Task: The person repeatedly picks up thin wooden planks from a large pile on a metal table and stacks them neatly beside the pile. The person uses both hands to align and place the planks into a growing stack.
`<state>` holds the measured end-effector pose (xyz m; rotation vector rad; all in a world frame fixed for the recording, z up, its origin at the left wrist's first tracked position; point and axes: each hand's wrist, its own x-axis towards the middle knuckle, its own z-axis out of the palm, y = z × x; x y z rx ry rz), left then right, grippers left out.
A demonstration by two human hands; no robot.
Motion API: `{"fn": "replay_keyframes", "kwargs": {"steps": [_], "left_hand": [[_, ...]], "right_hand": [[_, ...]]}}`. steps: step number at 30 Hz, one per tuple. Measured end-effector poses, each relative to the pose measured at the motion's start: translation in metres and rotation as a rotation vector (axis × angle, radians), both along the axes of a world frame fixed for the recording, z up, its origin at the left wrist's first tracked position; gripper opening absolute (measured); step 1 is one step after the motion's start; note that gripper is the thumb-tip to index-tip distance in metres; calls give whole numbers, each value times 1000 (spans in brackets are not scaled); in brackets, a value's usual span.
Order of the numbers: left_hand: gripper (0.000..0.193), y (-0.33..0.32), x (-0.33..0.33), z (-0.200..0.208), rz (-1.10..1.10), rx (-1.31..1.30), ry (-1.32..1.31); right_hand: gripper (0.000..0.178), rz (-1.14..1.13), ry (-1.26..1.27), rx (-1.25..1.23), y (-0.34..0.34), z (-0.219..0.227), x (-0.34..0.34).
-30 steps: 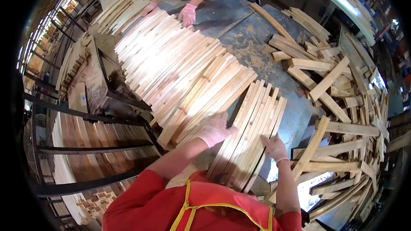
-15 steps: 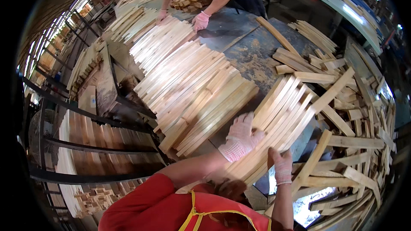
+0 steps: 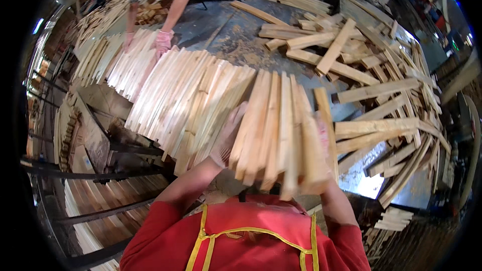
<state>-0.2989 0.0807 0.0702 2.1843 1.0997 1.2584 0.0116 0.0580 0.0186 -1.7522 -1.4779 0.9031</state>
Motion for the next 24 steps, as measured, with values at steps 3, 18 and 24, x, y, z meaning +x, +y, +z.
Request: {"fn": "replay_keyframes", "kwargs": {"steps": [3, 18, 24], "left_hand": [[72, -25, -57, -102, 136, -6, 526], [45, -105, -79, -57, 274, -293, 626], [31, -208, -78, -60, -29, -971, 533]], "right_hand": [[73, 152, -389, -64, -34, -55, -36], [73, -60, 719, -404, -17, -52, -71], [72, 73, 302, -71, -25, -78, -77]]}}
